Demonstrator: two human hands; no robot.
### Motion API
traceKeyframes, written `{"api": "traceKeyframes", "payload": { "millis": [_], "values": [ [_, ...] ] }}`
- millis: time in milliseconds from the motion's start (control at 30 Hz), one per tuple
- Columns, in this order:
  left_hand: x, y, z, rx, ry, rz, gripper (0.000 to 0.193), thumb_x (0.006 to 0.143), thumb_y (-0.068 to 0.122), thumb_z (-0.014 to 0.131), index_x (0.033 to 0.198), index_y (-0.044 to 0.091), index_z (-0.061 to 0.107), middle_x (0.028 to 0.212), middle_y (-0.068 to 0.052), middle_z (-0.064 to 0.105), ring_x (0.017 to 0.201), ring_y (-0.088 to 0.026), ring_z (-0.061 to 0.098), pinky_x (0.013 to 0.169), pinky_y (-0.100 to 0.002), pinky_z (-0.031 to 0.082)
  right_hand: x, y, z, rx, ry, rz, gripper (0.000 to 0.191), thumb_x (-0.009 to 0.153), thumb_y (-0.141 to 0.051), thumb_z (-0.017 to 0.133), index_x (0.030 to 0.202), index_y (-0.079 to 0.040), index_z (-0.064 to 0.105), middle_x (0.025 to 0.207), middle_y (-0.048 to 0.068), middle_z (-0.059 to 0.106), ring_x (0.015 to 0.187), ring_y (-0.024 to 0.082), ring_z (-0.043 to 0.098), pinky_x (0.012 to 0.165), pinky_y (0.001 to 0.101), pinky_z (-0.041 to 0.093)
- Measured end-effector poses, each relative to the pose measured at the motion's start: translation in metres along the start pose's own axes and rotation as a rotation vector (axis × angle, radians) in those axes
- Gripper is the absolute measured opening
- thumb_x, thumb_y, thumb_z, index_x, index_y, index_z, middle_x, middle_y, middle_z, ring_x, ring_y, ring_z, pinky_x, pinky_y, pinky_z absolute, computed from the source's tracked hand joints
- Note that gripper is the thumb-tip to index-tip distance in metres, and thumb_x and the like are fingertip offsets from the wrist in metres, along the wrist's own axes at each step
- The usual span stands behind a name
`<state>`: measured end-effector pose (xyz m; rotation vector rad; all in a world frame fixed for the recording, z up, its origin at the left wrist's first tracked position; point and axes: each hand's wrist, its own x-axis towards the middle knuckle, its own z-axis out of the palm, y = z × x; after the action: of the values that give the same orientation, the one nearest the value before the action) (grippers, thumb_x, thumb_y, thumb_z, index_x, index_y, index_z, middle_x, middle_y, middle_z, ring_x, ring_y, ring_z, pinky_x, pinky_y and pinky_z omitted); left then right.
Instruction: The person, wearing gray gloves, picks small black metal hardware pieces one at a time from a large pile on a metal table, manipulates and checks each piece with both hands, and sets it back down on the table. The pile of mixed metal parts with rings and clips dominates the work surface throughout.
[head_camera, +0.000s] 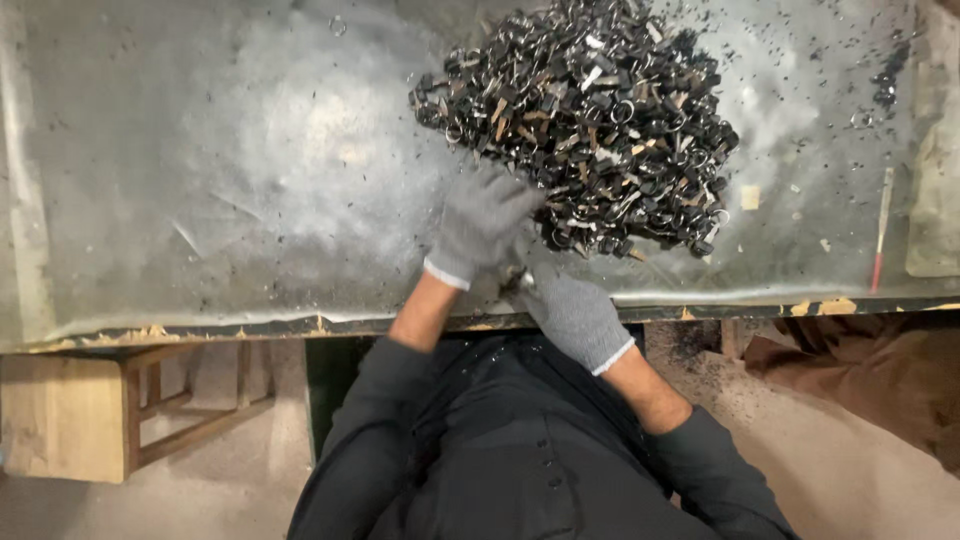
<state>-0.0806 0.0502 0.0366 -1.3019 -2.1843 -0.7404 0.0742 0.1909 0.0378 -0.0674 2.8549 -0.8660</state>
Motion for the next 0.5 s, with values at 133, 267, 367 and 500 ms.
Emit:
{"api": "traceKeyframes", "payload": {
  "millis": [133,267,367,500],
  "values": [
    [-0.019,0.047,-0.026,0.169,-0.390,-0.162,0.019,0.087,0.017,0.069,0.105,0.012,0.069,0.101,-0.007,0.072,0.093,-0.025,0.069,0.074,-0.042,0.052,0.009,0.001,-0.001,0.079,-0.036,-0.146,0.036,0.090,-0.025,0.063,0.118,-0.002,0.061,0.092,0.024,0.072,0.077,0.044,0.071,0.066,0.0537,0.056],
    [-0.032,0.058,-0.030,0.044,-0.774,-0.576,0.016,0.090,0.019,0.072,0.104,0.014,0.073,0.087,-0.011,0.071,0.088,-0.031,0.071,0.075,-0.045,0.054,0.011,-0.002,-0.001,-0.082,-0.119,0.273,0.028,0.110,-0.028,0.052,0.114,0.000,0.057,0.089,0.022,0.071,0.076,0.039,0.074,0.062,0.0500,0.061],
    [-0.050,0.056,-0.033,-0.169,-0.402,-0.745,0.039,0.082,0.021,0.077,0.118,0.009,0.067,0.085,-0.011,0.072,0.082,-0.033,0.070,0.071,-0.047,0.053,0.002,-0.005,-0.002,0.011,-0.039,0.180,0.033,0.102,-0.031,0.058,0.119,-0.001,0.057,0.089,0.025,0.070,0.071,0.041,0.072,0.059,0.0513,0.059],
    [-0.067,0.060,-0.033,-0.200,-0.292,-0.762,0.034,0.083,0.019,0.076,0.115,0.010,0.068,0.089,-0.009,0.072,0.083,-0.031,0.070,0.072,-0.044,0.054,0.003,-0.006,-0.004,0.025,-0.133,0.149,0.041,0.098,-0.031,0.060,0.127,-0.003,0.054,0.082,0.024,0.071,0.072,0.042,0.072,0.063,0.0528,0.058]
  ]
}}
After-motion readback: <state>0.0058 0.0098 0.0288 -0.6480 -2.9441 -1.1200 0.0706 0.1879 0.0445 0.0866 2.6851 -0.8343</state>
